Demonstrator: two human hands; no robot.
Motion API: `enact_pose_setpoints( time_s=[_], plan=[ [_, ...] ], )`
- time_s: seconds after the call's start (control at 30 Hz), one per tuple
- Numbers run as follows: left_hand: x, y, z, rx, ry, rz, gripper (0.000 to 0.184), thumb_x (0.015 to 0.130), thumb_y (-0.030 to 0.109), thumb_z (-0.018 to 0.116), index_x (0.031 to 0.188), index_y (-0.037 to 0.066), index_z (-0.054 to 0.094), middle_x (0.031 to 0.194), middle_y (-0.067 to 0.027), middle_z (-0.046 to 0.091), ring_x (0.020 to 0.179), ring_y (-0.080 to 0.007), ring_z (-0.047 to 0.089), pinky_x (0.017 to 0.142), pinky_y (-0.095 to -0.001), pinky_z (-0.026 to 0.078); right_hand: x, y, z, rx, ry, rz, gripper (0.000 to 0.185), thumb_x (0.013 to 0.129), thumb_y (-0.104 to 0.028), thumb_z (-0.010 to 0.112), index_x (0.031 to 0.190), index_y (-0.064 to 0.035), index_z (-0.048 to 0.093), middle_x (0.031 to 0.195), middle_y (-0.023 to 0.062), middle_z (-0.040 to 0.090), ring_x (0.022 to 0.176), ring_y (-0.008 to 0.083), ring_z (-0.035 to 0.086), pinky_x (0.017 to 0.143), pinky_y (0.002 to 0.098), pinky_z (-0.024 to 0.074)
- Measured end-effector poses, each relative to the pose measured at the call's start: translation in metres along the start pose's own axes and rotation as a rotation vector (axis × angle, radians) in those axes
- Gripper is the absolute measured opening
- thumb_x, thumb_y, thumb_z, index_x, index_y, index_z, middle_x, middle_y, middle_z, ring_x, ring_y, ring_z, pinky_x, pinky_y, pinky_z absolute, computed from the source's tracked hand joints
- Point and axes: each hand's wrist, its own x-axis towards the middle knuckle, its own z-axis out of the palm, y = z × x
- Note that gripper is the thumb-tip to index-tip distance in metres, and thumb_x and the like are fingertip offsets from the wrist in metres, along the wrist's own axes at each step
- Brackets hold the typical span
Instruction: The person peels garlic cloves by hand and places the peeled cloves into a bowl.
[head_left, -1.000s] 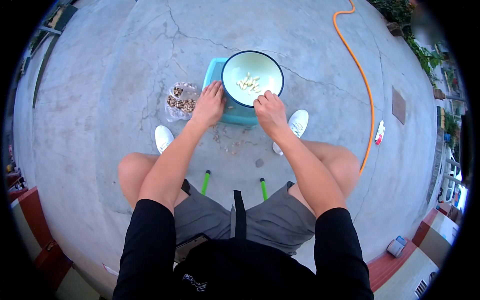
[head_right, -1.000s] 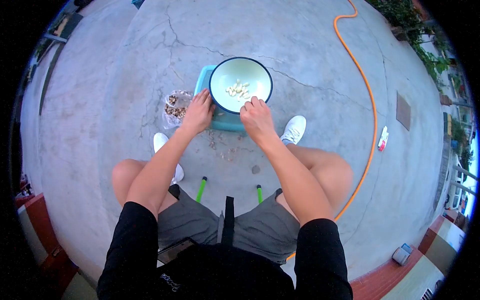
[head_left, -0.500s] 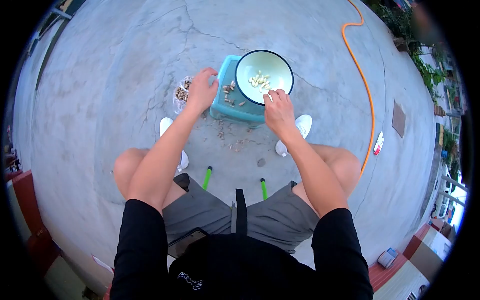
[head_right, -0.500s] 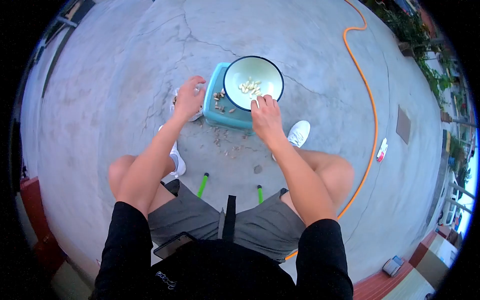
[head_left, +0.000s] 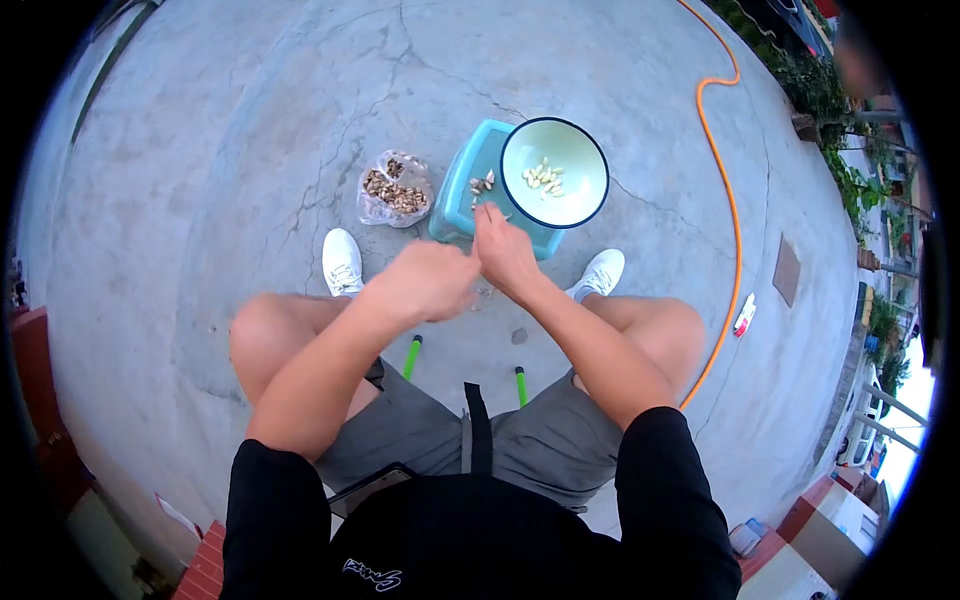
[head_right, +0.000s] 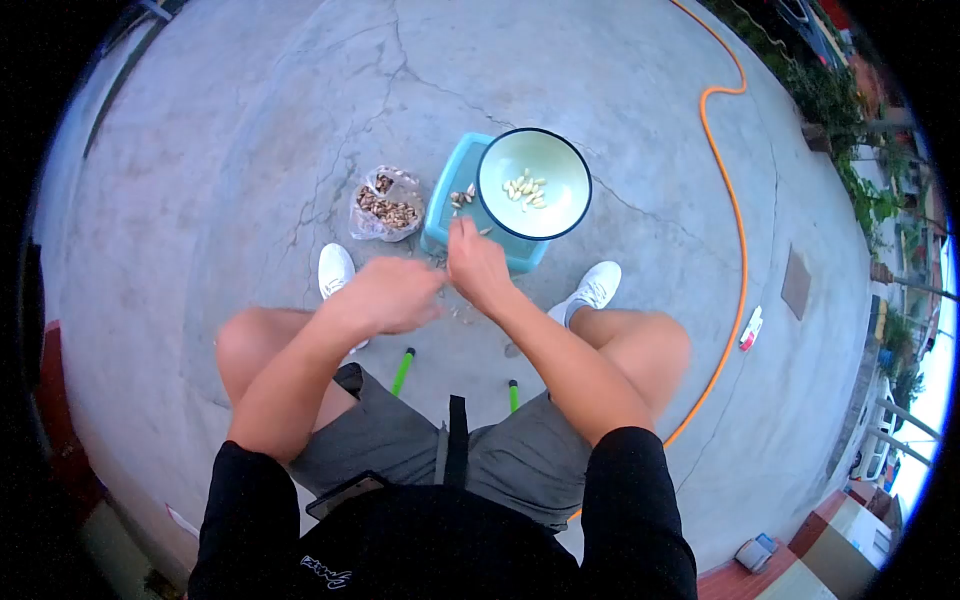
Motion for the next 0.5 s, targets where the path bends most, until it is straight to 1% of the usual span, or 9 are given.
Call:
enact_pose_setpoints(
  time_s=[0.03,0.07,0.1,0.17,0.2,0.23,0.27,0.37,0.5],
  plan=[
    [-0.002,0.002,0.003,0.007,-0.099,0.060,0.032,0.086,0.029,0.067,0.099,0.000,0.062,0.090,-0.0191,0.068,0.086,-0.0378,0.067,0.076,-0.0491,0.054,0.008,0.003,0.008,-0.047,0.007,0.061,0.051,0.078,-0.004,0.059,0.126,0.0094,0.047,0.128,0.0277,0.053,0.081,0.0386,0.068,0.068,0.0474,0.0558],
    [-0.004,0.003,0.005,-0.003,-0.095,0.057,0.032,0.086,0.029,0.067,0.099,0.000,0.062,0.090,-0.0191,0.068,0.086,-0.0378,0.067,0.076,-0.0491,0.054,0.012,0.006,0.015,-0.096,0.013,0.120,0.057,0.078,-0.005,0.059,0.130,0.0108,0.044,0.137,0.0302,0.047,0.081,0.0393,0.069,0.068,0.0477,0.0562],
    [-0.005,0.003,0.006,-0.018,-0.084,0.075,0.032,0.085,0.028,0.068,0.100,0.000,0.062,0.091,-0.0186,0.068,0.086,-0.0373,0.067,0.076,-0.0484,0.054,0.015,0.005,0.016,-0.102,0.005,0.113,0.057,0.078,-0.005,0.059,0.130,0.0108,0.044,0.137,0.0302,0.047,0.081,0.0393,0.069,0.068,0.0477,0.0562],
    [-0.006,0.001,0.007,-0.040,-0.062,0.088,0.032,0.085,0.027,0.068,0.101,0.000,0.061,0.092,-0.0180,0.068,0.086,-0.0368,0.067,0.076,-0.0477,0.054,0.023,0.003,0.016,-0.106,0.009,0.190,0.067,0.078,-0.008,0.059,0.138,0.0104,0.037,0.148,0.0288,0.038,0.084,0.0397,0.070,0.070,0.0469,0.0570],
    [-0.005,-0.001,0.009,-0.009,0.009,0.098,0.031,0.085,0.026,0.068,0.100,0.000,0.062,0.092,-0.0179,0.067,0.087,-0.0360,0.068,0.076,-0.0468,0.054,0.027,0.003,0.017,-0.111,0.004,0.181,0.067,0.078,-0.008,0.059,0.138,0.0104,0.037,0.148,0.0288,0.038,0.084,0.0397,0.070,0.070,0.0469,0.0570],
    [-0.005,-0.002,0.009,0.024,0.078,0.108,0.031,0.084,0.025,0.068,0.100,-0.001,0.062,0.093,-0.0177,0.067,0.087,-0.0352,0.068,0.075,-0.0460,0.054,0.029,0.003,0.018,-0.097,-0.021,0.251,0.066,0.080,-0.009,0.056,0.141,0.0070,0.038,0.149,0.0247,0.040,0.085,0.0408,0.069,0.071,0.0481,0.0563],
    [-0.004,-0.003,0.009,0.018,0.083,0.103,0.031,0.084,0.025,0.068,0.100,-0.001,0.062,0.093,-0.0177,0.067,0.087,-0.0352,0.068,0.075,-0.0460,0.054,0.032,0.003,0.019,-0.084,-0.047,0.323,0.065,0.082,-0.010,0.053,0.143,0.0037,0.038,0.150,0.0207,0.042,0.086,0.0419,0.068,0.072,0.0493,0.0556],
    [-0.003,-0.001,0.004,-0.001,0.107,0.096,0.029,0.083,0.023,0.068,0.098,-0.001,0.062,0.093,-0.0170,0.067,0.089,-0.0340,0.068,0.075,-0.0451,0.055,0.035,0.007,0.025,-0.085,-0.092,0.375,0.062,0.083,-0.012,0.052,0.143,0.0019,0.039,0.151,0.0181,0.041,0.084,0.0423,0.068,0.073,0.0496,0.0558],
    [-0.003,0.001,0.002,-0.014,0.106,0.131,0.026,0.084,0.023,0.068,0.096,0.000,0.063,0.094,-0.0166,0.068,0.088,-0.0334,0.069,0.075,-0.0450,0.055,0.030,0.017,0.038,-0.114,-0.054,0.332,0.061,0.084,-0.012,0.051,0.143,0.0012,0.039,0.152,0.0178,0.040,0.083,0.0427,0.068,0.073,0.0499,0.0559]
  ],
)
